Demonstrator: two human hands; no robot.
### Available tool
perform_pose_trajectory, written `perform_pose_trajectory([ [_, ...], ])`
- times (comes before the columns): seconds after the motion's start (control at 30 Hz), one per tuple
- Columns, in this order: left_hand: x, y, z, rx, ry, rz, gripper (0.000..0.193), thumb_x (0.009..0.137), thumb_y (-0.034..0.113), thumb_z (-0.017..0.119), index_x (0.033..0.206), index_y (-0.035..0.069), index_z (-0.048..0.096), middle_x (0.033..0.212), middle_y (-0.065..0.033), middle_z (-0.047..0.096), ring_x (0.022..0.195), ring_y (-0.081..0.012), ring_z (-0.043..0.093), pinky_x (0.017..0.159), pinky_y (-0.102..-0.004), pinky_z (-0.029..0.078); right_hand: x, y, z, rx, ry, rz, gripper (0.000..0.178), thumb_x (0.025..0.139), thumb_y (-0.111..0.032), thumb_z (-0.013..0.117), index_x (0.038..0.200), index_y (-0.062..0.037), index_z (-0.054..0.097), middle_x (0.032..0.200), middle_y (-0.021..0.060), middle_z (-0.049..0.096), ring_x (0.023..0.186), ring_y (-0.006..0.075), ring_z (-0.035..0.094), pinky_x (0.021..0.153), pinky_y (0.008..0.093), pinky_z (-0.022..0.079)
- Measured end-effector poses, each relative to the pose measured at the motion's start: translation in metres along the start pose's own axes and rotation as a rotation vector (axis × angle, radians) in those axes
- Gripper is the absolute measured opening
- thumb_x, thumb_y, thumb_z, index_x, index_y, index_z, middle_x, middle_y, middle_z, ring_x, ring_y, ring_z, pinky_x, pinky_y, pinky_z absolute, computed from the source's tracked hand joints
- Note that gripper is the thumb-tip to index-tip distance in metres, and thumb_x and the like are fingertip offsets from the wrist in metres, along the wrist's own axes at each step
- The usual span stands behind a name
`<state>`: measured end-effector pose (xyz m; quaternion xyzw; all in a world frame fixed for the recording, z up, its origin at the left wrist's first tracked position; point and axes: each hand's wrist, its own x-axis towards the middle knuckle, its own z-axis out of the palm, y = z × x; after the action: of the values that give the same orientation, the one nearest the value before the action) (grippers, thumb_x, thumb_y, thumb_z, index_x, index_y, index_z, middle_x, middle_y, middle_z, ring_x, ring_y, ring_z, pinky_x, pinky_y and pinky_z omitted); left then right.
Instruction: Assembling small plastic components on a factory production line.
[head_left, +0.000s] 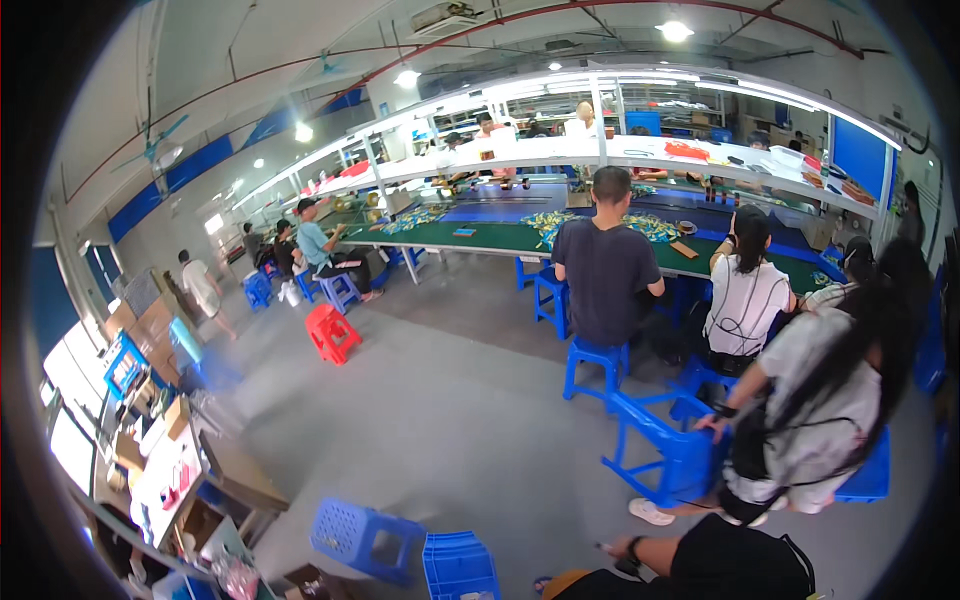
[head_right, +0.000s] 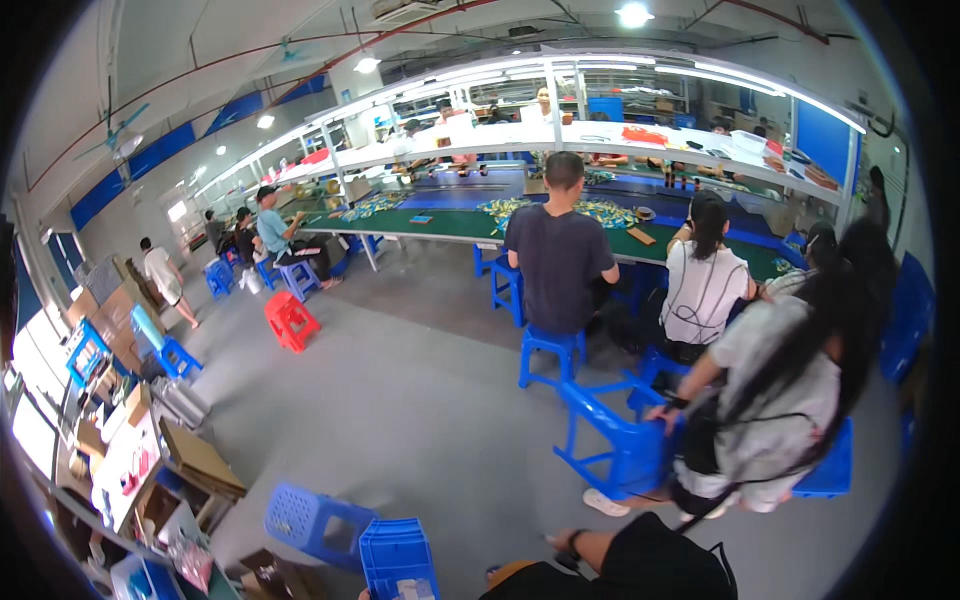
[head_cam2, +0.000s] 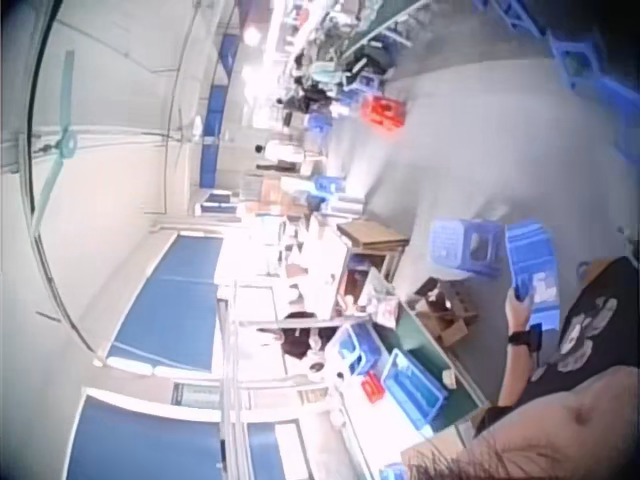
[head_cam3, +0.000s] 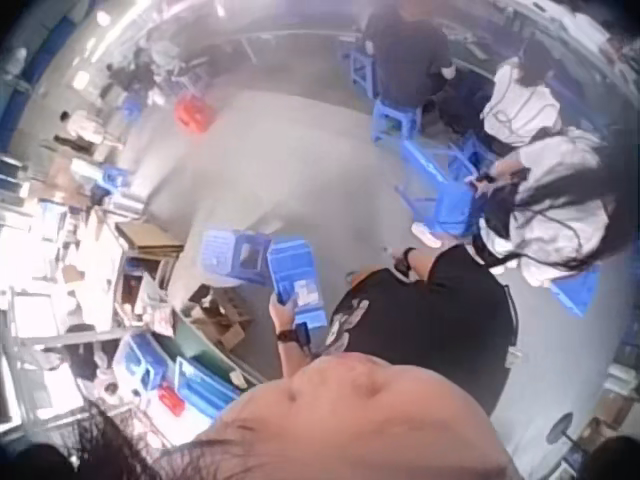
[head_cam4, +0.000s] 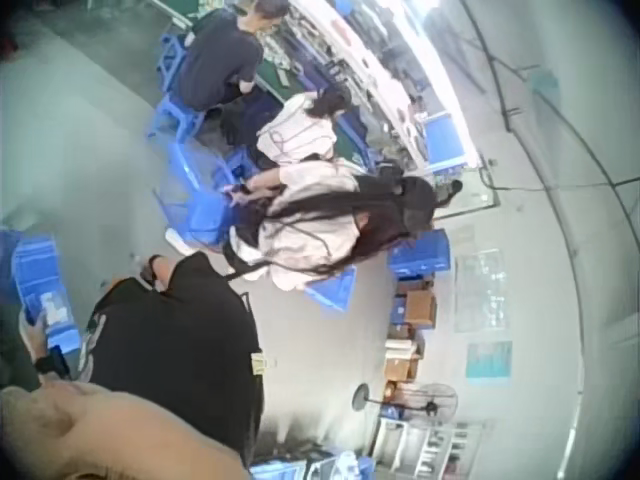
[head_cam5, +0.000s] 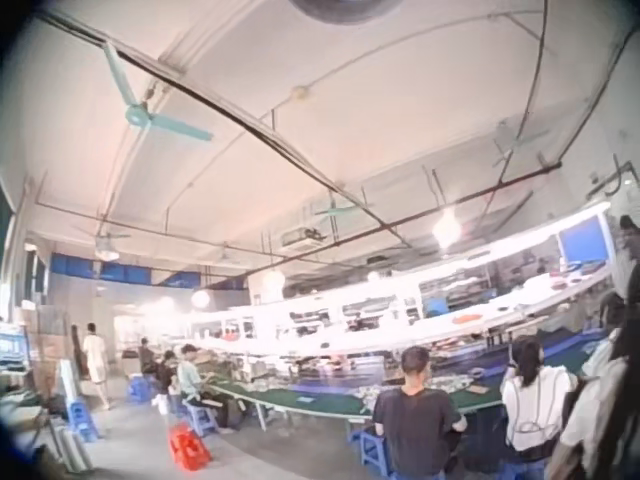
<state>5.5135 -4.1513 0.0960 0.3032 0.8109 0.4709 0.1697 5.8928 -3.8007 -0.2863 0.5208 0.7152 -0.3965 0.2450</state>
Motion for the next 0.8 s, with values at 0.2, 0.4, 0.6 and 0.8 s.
perform_pose_trajectory([
  [0.2, 0.304, 0.017, -0.062, 0.09, 0.002, 0.137, 0.056, 0.078, 0.02, 0.092, 0.121, -0.007, 0.067, 0.104, -0.016, 0.075, 0.091, -0.0254, 0.07, 0.086, -0.0393, 0.056, 0.031, -0.467, -0.303, 0.433, 0.253, -0.5, 0.06, 0.104, -0.06, 0.05, 0.098, -0.0042, 0.071, 0.08, 0.0086, 0.068, 0.075, 0.0222, 0.062, 0.07, 0.0406, 0.049],
  [0.4, 0.598, -0.049, -0.117, -0.125, -0.104, -0.082, 0.06, 0.079, 0.022, 0.091, 0.125, -0.007, 0.066, 0.107, -0.0166, 0.076, 0.092, -0.0255, 0.07, 0.085, -0.0395, 0.056, 0.161, -0.702, -0.391, 0.396, 0.252, -0.507, 0.059, 0.102, -0.06, 0.055, 0.094, -0.0043, 0.07, 0.078, 0.0071, 0.065, 0.074, 0.0188, 0.058, 0.067, 0.0406, 0.046],
  [0.6, 0.9, -0.124, -0.188, -0.192, -0.265, -0.189, 0.056, 0.082, 0.025, 0.088, 0.124, -0.004, 0.064, 0.107, -0.0149, 0.075, 0.093, -0.0245, 0.07, 0.085, -0.0395, 0.058, 0.311, -0.712, -0.339, 0.208, 0.13, 0.181, 0.072, 0.092, -0.072, 0.053, 0.091, -0.0034, 0.076, 0.089, 0.0193, 0.074, 0.087, 0.0342, 0.072, 0.081, 0.0495, 0.055],
  [0.8, 1.182, -0.229, -0.235, -0.13, -0.186, -0.082, 0.056, 0.085, 0.016, 0.086, 0.131, -0.002, 0.06, 0.108, -0.0122, 0.073, 0.088, -0.0206, 0.07, 0.073, -0.0333, 0.059, 0.402, -0.761, -0.34, 0.29, 0.08, 0.53, 0.048, 0.092, -0.049, 0.067, 0.104, -0.0032, 0.076, 0.099, 0.0122, 0.077, 0.083, 0.0244, 0.074, 0.076, 0.0428, 0.057],
])
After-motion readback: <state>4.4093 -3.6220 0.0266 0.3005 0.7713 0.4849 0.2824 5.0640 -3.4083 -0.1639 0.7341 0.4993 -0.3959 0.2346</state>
